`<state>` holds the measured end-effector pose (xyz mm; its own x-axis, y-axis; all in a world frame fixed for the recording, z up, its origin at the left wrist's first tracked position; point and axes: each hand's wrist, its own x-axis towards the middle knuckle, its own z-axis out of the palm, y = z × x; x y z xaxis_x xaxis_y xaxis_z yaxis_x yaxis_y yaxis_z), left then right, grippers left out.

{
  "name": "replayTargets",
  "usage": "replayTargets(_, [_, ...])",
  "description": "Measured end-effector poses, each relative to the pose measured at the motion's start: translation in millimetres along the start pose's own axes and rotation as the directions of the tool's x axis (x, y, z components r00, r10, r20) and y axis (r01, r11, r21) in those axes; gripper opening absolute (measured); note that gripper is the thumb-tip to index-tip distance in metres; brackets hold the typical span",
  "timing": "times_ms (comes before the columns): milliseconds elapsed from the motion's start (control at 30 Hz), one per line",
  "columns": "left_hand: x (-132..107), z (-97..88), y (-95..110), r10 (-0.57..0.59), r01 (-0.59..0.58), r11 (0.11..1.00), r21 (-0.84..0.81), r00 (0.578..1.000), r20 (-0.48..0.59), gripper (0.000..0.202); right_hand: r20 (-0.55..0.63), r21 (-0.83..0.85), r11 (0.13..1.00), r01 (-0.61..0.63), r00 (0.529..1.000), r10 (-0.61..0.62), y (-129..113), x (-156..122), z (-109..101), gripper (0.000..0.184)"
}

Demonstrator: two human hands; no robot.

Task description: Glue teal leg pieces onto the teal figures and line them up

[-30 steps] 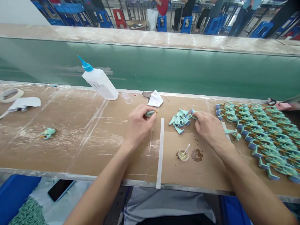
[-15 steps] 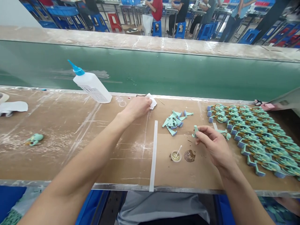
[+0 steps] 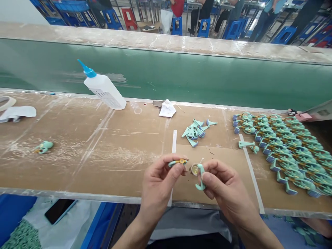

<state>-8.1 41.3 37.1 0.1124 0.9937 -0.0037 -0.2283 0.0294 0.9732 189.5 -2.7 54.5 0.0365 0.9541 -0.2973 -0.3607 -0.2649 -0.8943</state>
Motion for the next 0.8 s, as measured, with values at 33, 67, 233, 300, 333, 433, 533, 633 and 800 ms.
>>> replayTargets(33, [-5.3, 4.6, -3.2, -0.016, 0.017, 0.999, -0.037, 1.000, 0.011, 0.015, 0.014, 0.013, 1.000, -0.009, 1.000, 0.009, 3.1, -0.6, 3.6, 0.040])
replayTargets(67, [-8.4, 8.0, -5.3, -0.021, 0.023, 0.998, -0.061, 1.000, 0.020, 0.014, 0.024, 0.025, 1.000, -0.017, 1.000, 0.016, 5.9, -0.8, 6.0, 0.040])
replayTargets(233, [-11.3, 12.5, -4.3, 0.005, -0.004, 0.998, -0.069, 1.000, 0.025, 0.010, 0.062, 0.051, 0.999, -0.018, 0.998, 0.015, 12.2, -1.2, 6.6, 0.038])
replayTargets(300, [-11.7, 11.6, -2.2, 0.022, -0.021, 0.999, -0.031, 1.000, 0.020, 0.010, 0.078, 0.042, 0.999, -0.012, 0.997, 0.009, 12.3, -2.0, 5.4, 0.037])
replayTargets(333, [-12.0, 11.0, -1.4, 0.032, -0.032, 0.999, -0.007, 0.999, 0.019, 0.010, 0.082, 0.032, 0.999, -0.012, 0.997, 0.009, 12.1, -2.4, 4.9, 0.037])
replayTargets(433, [-12.7, 9.4, 0.1, 0.065, -0.066, 0.996, 0.060, 0.998, 0.023, 0.011, 0.077, -0.009, 1.000, -0.012, 0.997, 0.013, 11.0, -3.4, 4.7, 0.037])
replayTargets(533, [-13.6, 8.1, 0.5, 0.134, -0.135, 0.982, 0.134, 0.991, 0.017, 0.013, 0.069, -0.029, 0.999, -0.020, 0.997, 0.022, 10.0, -4.9, 5.1, 0.039])
replayTargets(633, [-15.5, 7.1, 1.1, 0.238, -0.238, 0.942, 0.237, 0.971, 0.032, 0.022, 0.059, 0.004, 0.999, -0.047, 0.997, 0.047, 11.3, -6.6, 6.0, 0.042])
replayTargets(800, [-21.7, 7.8, 5.4, 0.339, -0.348, 0.867, 0.357, 0.936, 0.091, 0.032, 0.055, 0.127, 0.986, -0.109, 0.993, 0.103, 14.1, -8.8, 10.9, 0.050])
